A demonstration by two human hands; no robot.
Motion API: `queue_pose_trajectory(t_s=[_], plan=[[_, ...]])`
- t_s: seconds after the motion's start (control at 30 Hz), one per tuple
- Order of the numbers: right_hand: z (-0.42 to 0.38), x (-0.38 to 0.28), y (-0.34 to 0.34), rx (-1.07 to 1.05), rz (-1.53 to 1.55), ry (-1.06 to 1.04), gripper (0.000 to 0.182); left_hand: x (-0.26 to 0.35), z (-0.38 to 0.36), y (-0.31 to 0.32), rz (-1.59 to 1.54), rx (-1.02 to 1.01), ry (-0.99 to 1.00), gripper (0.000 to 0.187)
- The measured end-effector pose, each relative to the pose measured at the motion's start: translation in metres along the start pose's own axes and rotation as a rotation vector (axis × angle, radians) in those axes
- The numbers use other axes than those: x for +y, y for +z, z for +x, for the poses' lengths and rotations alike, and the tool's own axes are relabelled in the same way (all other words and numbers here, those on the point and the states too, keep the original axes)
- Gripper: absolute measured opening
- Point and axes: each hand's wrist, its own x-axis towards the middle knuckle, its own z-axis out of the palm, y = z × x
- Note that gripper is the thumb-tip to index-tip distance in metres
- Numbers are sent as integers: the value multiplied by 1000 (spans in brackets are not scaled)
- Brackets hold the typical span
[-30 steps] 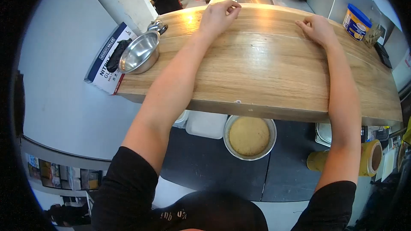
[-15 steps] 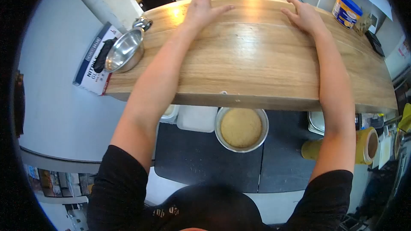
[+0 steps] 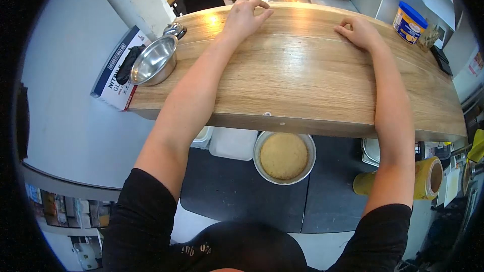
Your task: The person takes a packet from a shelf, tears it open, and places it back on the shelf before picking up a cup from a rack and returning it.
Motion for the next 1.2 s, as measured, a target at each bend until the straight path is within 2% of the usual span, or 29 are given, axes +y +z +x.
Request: queue_pose_trajectory(t_s=[0.23,0.33,0.4,0.43,0.47,0.5,0.53,0.57,0.6,0.63,0.67,0.7,0.73,0.8,0.9,0.93,0.97,1.0,1.03,1.07,1.1,1.13,1.17,1.2], plan=[[3,-2,-1,-30,-26,10,40,-3,1,0,81,62,61,38],[3,3,2,-17,-8,22,39,1,2,-2,98,185,164,35],[10,7,4,10,19,-2,37,6,8,-12,85,357,295,30],[16,18,11,93,-34,-80,35,8,14,-15,92,494,434,25],[20,27,17,165,-82,-160,33,17,11,-24,92,529,476,22],[14,33,13,204,-92,-116,30,34,4,-35,92,561,507,20],[10,22,11,209,-106,-112,28,71,-24,-57,113,680,592,20],[16,33,10,306,-142,-176,28,91,-48,-65,-15,681,636,19],[24,34,10,408,-167,-246,27,117,-83,-80,-34,611,588,22],[21,21,11,524,-133,-327,26,151,-125,-109,-48,452,507,29],[10,2,8,652,-89,-405,25,177,-162,-136,-122,310,386,36],[-4,-17,6,606,-115,-440,24,203,-198,-163,-213,149,222,43],[-19,-34,5,573,-142,-471,22,224,-223,-206,-233,-115,90,49],[-49,-79,9,622,-54,-586,19,250,-251,-269,-451,-422,-47,54],[-108,-165,36,637,156,-751,14,274,-257,-337,-495,-511,-80,40],[-135,-201,48,598,225,-823,12,280,-256,-350,-465,-452,20,35],[-166,-238,62,491,-38,-788,8,274,-249,-388,-483,-593,69,24],[-192,-300,73,503,361,-1128,8,264,-246,-424,-497,-730,118,19],[-220,-337,77,371,116,-1250,9,268,-264,-421,-488,-708,89,19],[-238,-365,108,264,385,-1362,7,274,-288,-404,-517,-190,58,11],[-268,-411,111,193,531,-1460,12,276,-306,-400,-512,329,37,11],[-286,-443,124,114,501,-1595,21,274,-320,-430,-496,348,18,11],[-305,-467,135,-33,440,-1659,20,273,-343,-465,-31,133,-8,20],[-320,-496,144,-22,439,-1693,20,269,-362,-500,438,-85,-29,31]])
